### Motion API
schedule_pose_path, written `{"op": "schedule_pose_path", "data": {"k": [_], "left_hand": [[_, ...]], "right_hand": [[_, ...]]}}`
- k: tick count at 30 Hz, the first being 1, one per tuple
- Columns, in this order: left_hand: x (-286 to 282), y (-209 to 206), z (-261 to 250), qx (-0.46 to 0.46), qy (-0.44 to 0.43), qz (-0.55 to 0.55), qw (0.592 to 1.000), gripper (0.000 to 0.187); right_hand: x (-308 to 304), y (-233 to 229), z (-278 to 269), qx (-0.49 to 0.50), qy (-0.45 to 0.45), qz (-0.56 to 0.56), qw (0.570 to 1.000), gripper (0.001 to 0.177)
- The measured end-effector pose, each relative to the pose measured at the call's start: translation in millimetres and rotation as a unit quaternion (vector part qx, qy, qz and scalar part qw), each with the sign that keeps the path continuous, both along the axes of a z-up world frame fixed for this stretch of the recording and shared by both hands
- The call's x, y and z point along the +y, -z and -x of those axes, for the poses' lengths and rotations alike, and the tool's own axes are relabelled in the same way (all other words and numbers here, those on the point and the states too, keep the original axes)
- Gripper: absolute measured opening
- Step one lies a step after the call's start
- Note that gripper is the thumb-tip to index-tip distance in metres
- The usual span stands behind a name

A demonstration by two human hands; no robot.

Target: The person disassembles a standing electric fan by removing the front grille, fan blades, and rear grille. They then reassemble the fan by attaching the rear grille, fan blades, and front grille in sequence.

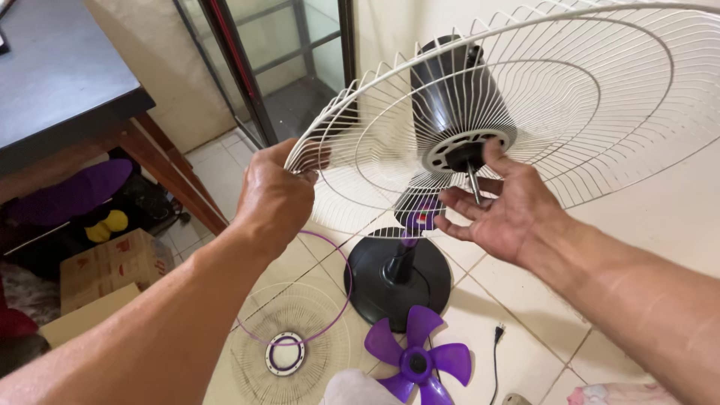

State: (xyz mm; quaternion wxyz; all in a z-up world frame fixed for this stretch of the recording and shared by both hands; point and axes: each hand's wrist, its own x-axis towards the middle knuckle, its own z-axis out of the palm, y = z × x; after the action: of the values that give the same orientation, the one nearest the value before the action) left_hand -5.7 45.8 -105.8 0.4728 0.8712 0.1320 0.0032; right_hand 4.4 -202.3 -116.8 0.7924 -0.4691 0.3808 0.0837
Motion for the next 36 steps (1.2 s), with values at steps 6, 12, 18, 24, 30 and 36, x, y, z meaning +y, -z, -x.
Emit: {"op": "schedule_pose_path", "data": {"k": [6,12,18,24,30,36], "left_hand": [[4,-2,-4,-0.073,0.024,-0.018,0.997,0.034],[2,5,-8,-0.013,0.011,-0.017,1.000,0.039],[-16,26,0,-0.170,0.062,0.069,0.981,0.041],[-18,15,-2,-0.050,0.012,0.025,0.998,0.049],[-16,4,-8,0.009,0.012,0.074,0.997,0.044],[1,-7,-17,0.012,0.094,0.096,0.991,0.050]], "right_hand": [[5,15,-10,-0.054,0.062,-0.112,0.990,0.029],[8,5,-8,-0.077,0.106,-0.099,0.986,0.022],[-4,3,-15,-0.118,0.024,-0.005,0.993,0.011],[-17,2,-29,-0.070,0.045,-0.081,0.993,0.020],[-18,1,-15,-0.041,0.016,-0.133,0.990,0.033],[-14,6,-14,-0.062,0.037,-0.132,0.989,0.030]]}}
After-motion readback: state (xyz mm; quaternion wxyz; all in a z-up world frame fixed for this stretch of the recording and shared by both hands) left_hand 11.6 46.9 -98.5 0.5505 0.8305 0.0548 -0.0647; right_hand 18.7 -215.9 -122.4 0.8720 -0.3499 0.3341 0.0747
